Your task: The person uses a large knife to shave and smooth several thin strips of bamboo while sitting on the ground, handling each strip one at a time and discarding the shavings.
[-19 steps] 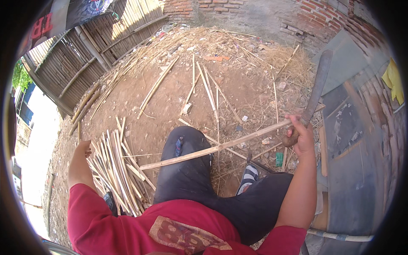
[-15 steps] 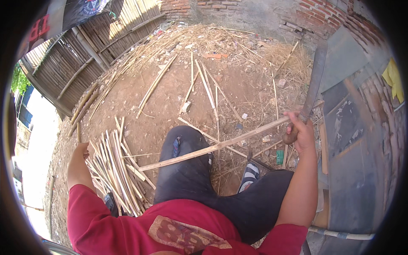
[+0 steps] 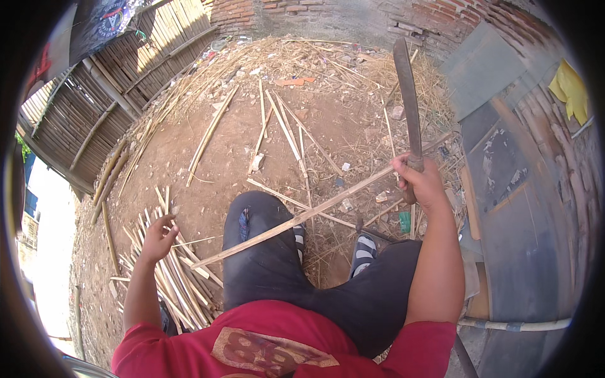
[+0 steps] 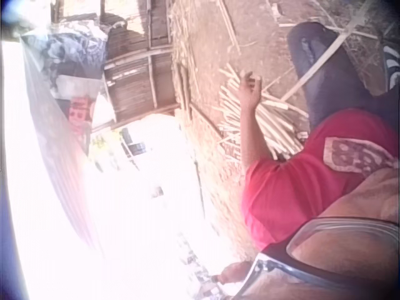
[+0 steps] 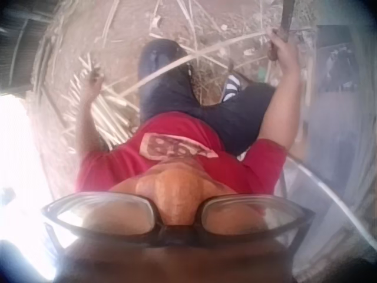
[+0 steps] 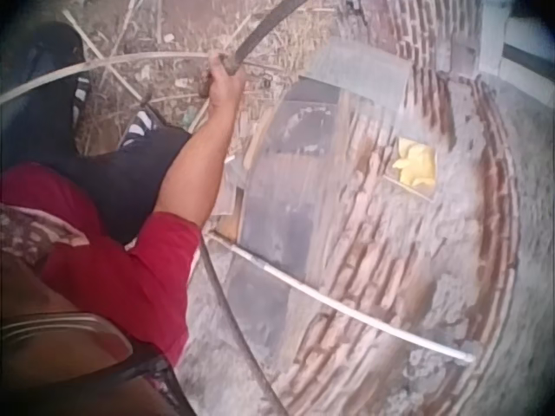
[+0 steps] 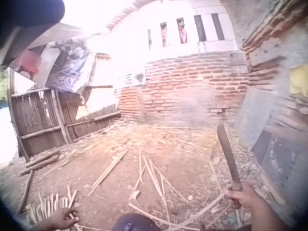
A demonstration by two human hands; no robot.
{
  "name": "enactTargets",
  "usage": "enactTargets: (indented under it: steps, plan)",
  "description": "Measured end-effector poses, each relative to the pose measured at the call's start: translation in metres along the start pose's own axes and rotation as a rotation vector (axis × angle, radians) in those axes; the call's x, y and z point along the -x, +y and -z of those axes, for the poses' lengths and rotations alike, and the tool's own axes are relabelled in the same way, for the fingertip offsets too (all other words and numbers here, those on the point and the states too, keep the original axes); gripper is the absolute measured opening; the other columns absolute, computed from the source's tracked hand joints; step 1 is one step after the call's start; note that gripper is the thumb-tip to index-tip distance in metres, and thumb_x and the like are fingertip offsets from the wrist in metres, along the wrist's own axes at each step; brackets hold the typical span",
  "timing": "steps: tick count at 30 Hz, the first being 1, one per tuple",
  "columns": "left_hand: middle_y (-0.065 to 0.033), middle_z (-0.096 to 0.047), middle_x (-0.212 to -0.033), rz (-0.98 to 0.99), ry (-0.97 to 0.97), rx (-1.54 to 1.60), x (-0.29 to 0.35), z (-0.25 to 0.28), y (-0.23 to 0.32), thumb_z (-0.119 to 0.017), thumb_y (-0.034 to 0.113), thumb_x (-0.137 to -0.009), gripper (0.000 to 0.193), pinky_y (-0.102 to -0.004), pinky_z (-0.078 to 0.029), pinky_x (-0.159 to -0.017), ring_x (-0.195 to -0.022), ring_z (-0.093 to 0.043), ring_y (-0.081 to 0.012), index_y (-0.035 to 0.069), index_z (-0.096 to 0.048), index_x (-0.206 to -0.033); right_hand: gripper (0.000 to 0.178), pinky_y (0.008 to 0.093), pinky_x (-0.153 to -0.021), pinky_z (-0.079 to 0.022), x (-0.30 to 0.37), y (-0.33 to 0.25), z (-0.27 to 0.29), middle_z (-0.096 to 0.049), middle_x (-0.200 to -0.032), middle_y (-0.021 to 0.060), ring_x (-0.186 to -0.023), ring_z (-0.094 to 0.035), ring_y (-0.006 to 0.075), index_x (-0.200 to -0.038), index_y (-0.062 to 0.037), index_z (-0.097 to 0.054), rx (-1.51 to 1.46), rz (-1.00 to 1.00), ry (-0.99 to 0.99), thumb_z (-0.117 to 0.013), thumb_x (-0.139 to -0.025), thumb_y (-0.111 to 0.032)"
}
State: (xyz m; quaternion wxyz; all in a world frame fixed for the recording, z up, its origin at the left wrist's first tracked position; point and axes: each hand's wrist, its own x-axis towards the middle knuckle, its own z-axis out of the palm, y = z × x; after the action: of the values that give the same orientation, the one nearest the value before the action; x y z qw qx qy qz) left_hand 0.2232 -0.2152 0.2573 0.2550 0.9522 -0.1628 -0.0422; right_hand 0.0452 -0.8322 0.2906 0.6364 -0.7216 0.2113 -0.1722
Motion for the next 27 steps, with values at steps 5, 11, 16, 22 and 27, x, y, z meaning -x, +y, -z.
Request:
enactTargets:
  steps: [5,11,16,22,27]
  plan:
    - [-0.0205,-0.067,-0.106,-0.374,-0.137,-0.102,0.036,-0.040,0.062,-0.068,0.043,-0.093,0.050,-0.0449,-0.055,-0.087,-0.096,-0.070,-0.0377,0.002,-0.066,-0.121,0.028,0.0264,-0.054,-0.041,-0.005,0.002,-0.011,-0.061,-0.074,-0.0020,-0.061,-0.057,0.0087,-0.102,-0.0079,-0.070,-0.004,0.002,-0.047,-0.081,-0.088,-0.030]
    - [-0.0188,-0.070,-0.097,-0.326,-0.292,0.016,0.037,-0.057,0.059,-0.061,0.044,-0.097,0.046,-0.0437,-0.055,-0.079,-0.089,-0.070,-0.0370,0.002,-0.068,-0.115,0.026,0.0259,-0.055,-0.043,-0.008,0.015,-0.007,-0.061,-0.073,-0.0022,-0.061,-0.057,0.0084,-0.101,-0.0080,-0.070,0.004,0.050,-0.070,-0.081,-0.088,-0.028]
    - [-0.0233,-0.069,-0.086,-0.217,-0.358,-0.040,0.050,-0.062,0.073,-0.059,0.051,-0.097,0.053,-0.0473,-0.054,-0.075,-0.081,-0.069,-0.0420,0.001,-0.066,-0.114,0.025,0.0265,-0.056,-0.046,-0.010,0.021,0.000,-0.061,-0.074,-0.0028,-0.062,-0.058,0.0082,-0.102,-0.0073,-0.071,0.016,0.030,-0.107,-0.080,-0.089,-0.027]
    - [-0.0222,-0.069,-0.086,-0.251,-0.274,-0.029,0.058,-0.071,0.062,-0.059,0.055,-0.096,0.062,-0.0478,-0.054,-0.075,-0.081,-0.069,-0.0400,0.001,-0.060,-0.125,0.023,0.0269,-0.058,-0.046,-0.005,0.015,0.004,-0.062,-0.076,-0.0022,-0.061,-0.057,0.0091,-0.102,-0.0065,-0.072,0.047,0.009,-0.121,-0.079,-0.089,-0.024]
    - [-0.0149,-0.068,-0.084,0.070,0.067,-0.054,0.003,-0.027,-0.024,-0.068,0.047,-0.093,0.083,-0.0411,-0.055,-0.074,-0.077,-0.068,-0.0320,0.002,-0.034,-0.155,0.026,0.0263,-0.057,-0.046,-0.003,0.016,0.009,-0.064,-0.079,-0.0017,-0.061,-0.058,0.0085,-0.104,-0.0071,-0.072,0.022,-0.003,-0.090,-0.080,-0.088,-0.026]
